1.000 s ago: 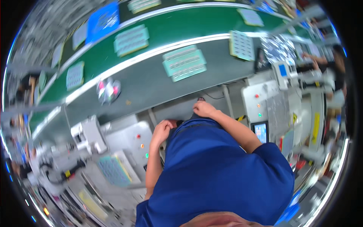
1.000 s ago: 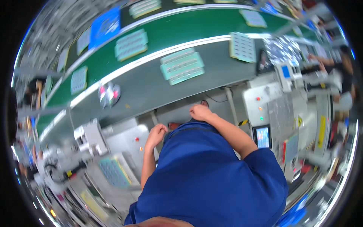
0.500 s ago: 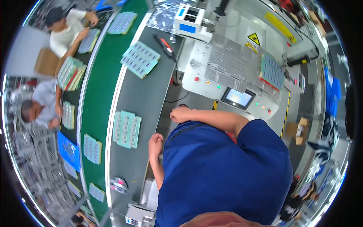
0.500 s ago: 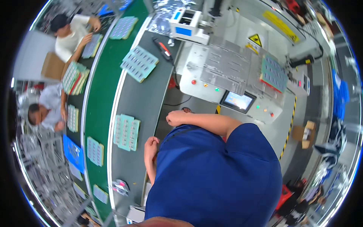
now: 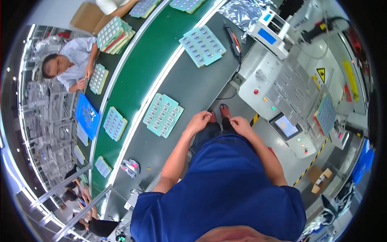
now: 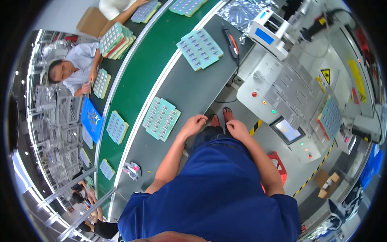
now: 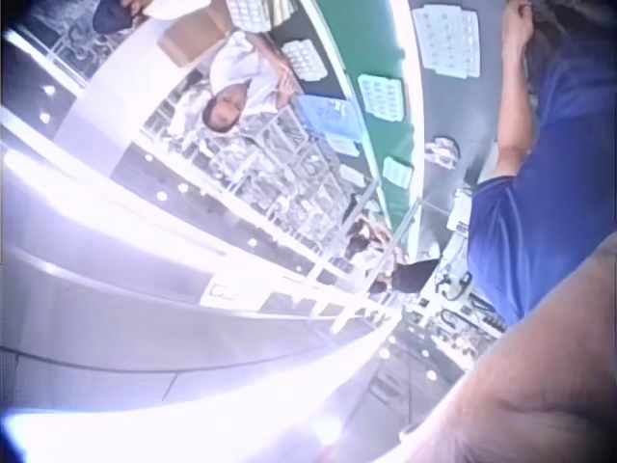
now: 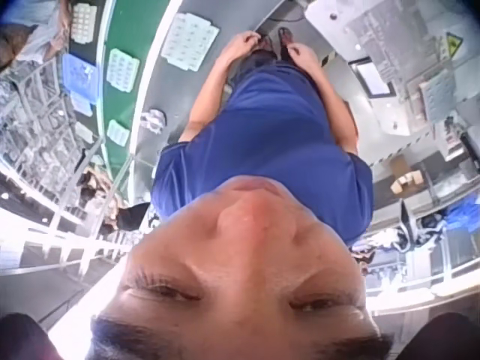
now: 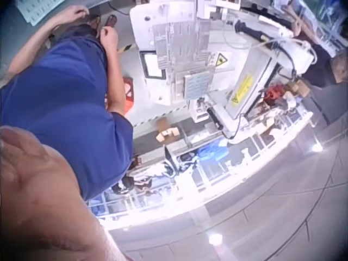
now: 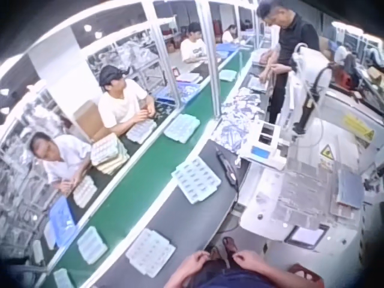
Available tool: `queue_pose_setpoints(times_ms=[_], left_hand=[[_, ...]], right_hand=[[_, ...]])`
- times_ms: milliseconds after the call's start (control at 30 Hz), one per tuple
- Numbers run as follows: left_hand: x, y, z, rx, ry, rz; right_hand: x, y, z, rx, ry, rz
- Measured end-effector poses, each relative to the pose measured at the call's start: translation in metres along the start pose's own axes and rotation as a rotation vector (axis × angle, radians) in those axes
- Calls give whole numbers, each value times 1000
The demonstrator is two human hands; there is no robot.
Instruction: Assembling electronic components using a specialized machine and placing them on a conveyor belt.
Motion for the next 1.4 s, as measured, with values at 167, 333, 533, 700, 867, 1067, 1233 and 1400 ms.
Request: queue_pose_setpoints(times_ms=[167, 333, 533, 700, 867, 1067, 1233, 1400], left_hand=[[-7, -79, -21, 191, 65, -361], [-27, -154, -47, 330, 181, -822], [-16, -196, -97, 407, 465, -1152], [9, -229, -149, 439, 925, -1240], [63, -270, -167, 381, 1184, -1223], [103, -274, -119, 266, 1053, -1115], [109, -291, -131, 303, 1012, -1038], [107, -307, -133, 305, 1003, -1082]], right_hand=[[-33, 0, 10, -111, -215, -108], [-57, -23, 50, -2, -230, -237], [-106, -67, 104, 84, -377, -237], [-140, -115, 164, 268, -288, -223], [-191, -158, 224, 252, -291, -41], [-241, -172, 296, 339, -328, -62], [-270, -188, 276, 219, -640, 97], [-246, -191, 249, 28, -546, 19]])
Point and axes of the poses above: each hand's wrist, its own z-axis towards the middle knuckle, its own x-axis out of the back of the hand, y = z × x, the point moved 6 cm from there along z, towards the middle knuckle, and after that the axes turned 1 degree about -z, right-handed, at the moved point
